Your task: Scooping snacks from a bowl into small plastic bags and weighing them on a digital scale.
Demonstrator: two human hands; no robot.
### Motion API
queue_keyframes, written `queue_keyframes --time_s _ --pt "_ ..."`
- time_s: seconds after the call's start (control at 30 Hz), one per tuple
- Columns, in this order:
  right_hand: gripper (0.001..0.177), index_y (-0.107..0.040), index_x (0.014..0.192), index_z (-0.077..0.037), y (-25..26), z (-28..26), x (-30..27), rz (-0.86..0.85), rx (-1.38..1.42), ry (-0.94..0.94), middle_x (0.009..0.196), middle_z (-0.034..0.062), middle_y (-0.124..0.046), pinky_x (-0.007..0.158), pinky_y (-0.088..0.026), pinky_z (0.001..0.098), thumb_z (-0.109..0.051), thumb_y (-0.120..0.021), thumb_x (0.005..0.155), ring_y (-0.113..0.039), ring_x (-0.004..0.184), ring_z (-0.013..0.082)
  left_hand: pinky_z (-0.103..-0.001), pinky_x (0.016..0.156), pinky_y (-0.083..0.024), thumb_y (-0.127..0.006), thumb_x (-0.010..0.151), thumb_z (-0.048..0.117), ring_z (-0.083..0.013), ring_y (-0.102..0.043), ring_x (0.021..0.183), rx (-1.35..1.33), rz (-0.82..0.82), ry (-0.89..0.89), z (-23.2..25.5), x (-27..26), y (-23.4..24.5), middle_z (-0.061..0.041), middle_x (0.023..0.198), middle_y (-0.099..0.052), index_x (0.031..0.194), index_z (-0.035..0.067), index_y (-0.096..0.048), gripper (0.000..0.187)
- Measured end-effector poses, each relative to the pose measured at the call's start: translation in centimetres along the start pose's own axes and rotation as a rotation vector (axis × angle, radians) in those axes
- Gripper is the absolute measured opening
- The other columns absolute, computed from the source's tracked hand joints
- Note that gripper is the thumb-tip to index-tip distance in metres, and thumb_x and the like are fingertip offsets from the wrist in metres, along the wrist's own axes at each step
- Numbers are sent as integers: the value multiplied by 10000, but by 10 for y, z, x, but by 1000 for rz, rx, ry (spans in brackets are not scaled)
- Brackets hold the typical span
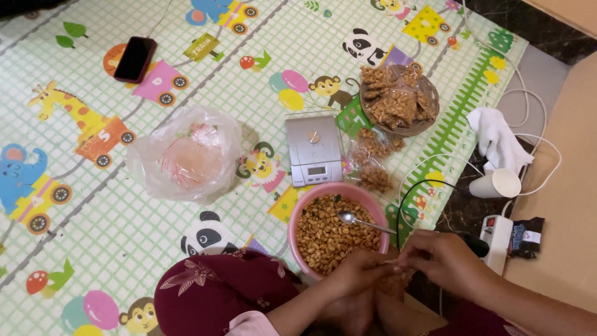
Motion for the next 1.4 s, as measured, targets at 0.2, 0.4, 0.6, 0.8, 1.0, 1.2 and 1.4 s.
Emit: queue_keyframes --time_s 0.2,0.4,0.6,0.8,1.0,1.2,1.4 --pt "210 -864 950 -236 -7 -10 0 -30 -56 60 844 -92 -820 632 -587 240 -237 -854 740 -757 682 80 -254 673 -551 -601 1019 45 -136 -679 744 -42 17 32 -24 3 1 -81 900 -728 1082 12 -735 152" --pt "96 -870 830 -184 -3 -14 -5 3 -12 36 793 -87 -818 629 -596 235 -159 -796 774 -761 640 77 -199 746 -560 -608 1075 128 -86 -692 839 -217 -64 101 -12 0 -12 -54 1030 -754 1231 36 -723 215" --pt "272 -824 1000 -226 -6 -26 -3 28 32 180 891 -75 -804 656 -638 244 -189 -867 734 -799 733 77 -259 746 -534 -585 1011 53 -126 -665 836 -35 -6 13 -8 0 -1 -57 1010 -737 1347 96 -682 352" --pt "116 -832 830 -176 -3 -39 -10 98 33 323 784 -51 -756 559 -552 269 -127 -790 734 -694 604 125 -213 702 -526 -607 1053 84 -88 -651 785 -141 -52 122 -23 -1 -13 -36 971 -737 1190 45 -735 191" --pt "98 -696 858 -195 -13 -23 -5 113 -129 274 799 -38 -722 558 -577 334 -162 -739 776 -716 605 179 -195 685 -520 -632 1061 98 -60 -637 744 -184 -47 63 -5 -4 -9 -12 908 -725 1198 57 -740 179" --pt "326 -602 1110 -298 -41 4 -2 -45 -556 457 884 -41 -618 644 -540 390 -281 -679 794 -671 736 224 -200 861 -546 -638 1044 132 -82 -681 949 -225 -75 64 -8 -2 -11 -45 1102 -745 1219 22 -716 221" --pt "185 -723 939 -257 -7 -47 -16 165 -422 703 679 -57 -642 546 -500 327 -252 -728 755 -625 583 178 -246 1014 -546 -629 1054 96 -149 -694 1087 -564 -152 129 7 -6 -22 -90 1183 -718 1260 -5 -669 233"
Point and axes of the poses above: each hand's wrist, its own x-axis towards the middle knuckle, its own y-axis out of the back of the hand, z = x × y, the point moved 8 cm from there along x, towards the middle knuckle
